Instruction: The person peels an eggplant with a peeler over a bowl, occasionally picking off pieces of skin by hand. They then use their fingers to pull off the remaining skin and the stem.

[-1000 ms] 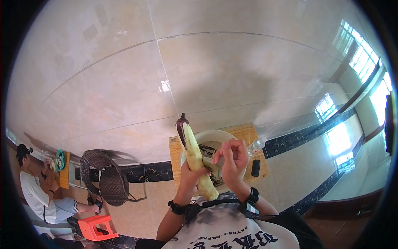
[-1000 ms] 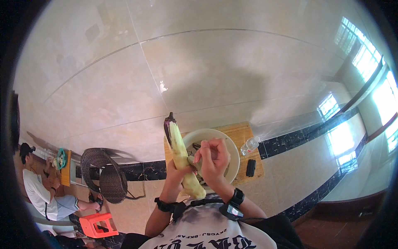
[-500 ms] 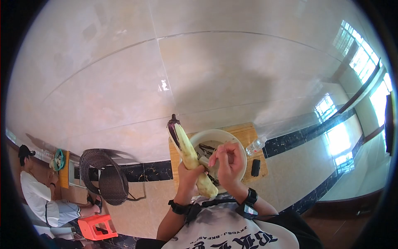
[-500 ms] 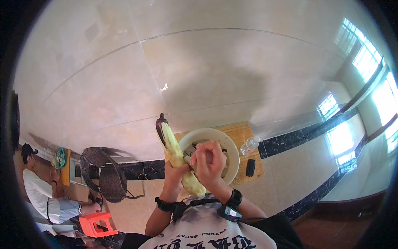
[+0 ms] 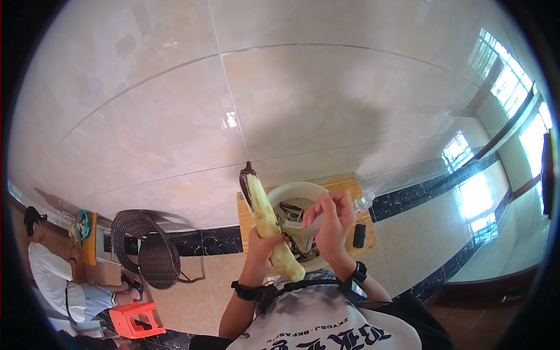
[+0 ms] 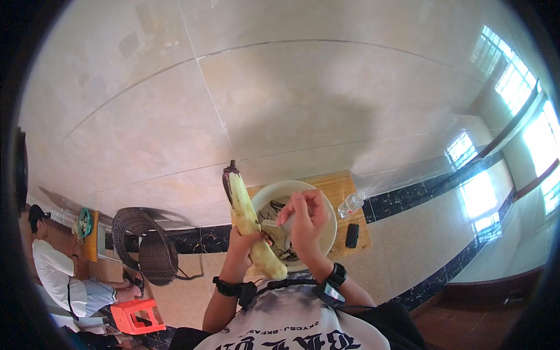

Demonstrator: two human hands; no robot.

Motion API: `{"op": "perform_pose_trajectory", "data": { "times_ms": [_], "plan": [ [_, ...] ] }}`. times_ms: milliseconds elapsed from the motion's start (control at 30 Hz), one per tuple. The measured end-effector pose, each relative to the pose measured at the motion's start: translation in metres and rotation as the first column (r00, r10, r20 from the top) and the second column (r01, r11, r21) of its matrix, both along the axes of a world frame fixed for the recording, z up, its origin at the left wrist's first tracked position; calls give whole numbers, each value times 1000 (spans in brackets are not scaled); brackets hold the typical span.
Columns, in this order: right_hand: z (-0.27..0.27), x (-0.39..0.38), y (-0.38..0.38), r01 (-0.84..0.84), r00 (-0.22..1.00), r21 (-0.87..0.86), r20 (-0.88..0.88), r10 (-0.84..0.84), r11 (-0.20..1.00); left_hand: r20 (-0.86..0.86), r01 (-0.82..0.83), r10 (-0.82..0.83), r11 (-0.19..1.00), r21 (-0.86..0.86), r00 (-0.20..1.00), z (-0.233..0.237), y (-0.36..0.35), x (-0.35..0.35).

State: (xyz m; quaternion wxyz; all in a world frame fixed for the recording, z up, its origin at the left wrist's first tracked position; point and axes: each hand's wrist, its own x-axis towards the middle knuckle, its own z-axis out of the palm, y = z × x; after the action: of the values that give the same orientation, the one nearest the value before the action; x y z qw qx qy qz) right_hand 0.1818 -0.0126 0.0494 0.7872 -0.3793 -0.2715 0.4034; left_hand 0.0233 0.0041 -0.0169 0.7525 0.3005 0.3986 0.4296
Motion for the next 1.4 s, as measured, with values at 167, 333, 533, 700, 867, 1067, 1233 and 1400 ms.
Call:
{"op": "perform_pose_trajectory", "data": {
  "times_ms": [167,333,533,700,867,1067,1233,1400],
  "plan": [
    [-2,7,6,-13,992,-35,-130,9,999,61,114,-112,993,-17,992,10,-3,-7],
    [-4,15,11,-22,976,-64,-218,7,998,37,95,-95,996,3,995,9,-3,-1],
    [-9,19,11,-19,961,-79,-276,-4,997,12,75,-75,997,19,997,10,-2,1],
    [-11,23,12,-45,952,-92,-305,15,995,11,92,-92,996,14,996,10,-2,0],
    [-18,34,16,-98,895,-122,-444,34,988,108,98,-101,995,35,989,5,-4,-3],
    [-26,38,18,-144,847,-151,-529,43,978,157,90,-109,988,122,982,8,-7,-4],
    [-32,40,19,-158,833,-154,-550,48,975,156,114,-133,985,127,979,-3,-7,-10],
    [-22,38,16,-138,854,-139,-519,47,981,168,82,-106,986,143,980,3,-7,-6]
  ]
}}
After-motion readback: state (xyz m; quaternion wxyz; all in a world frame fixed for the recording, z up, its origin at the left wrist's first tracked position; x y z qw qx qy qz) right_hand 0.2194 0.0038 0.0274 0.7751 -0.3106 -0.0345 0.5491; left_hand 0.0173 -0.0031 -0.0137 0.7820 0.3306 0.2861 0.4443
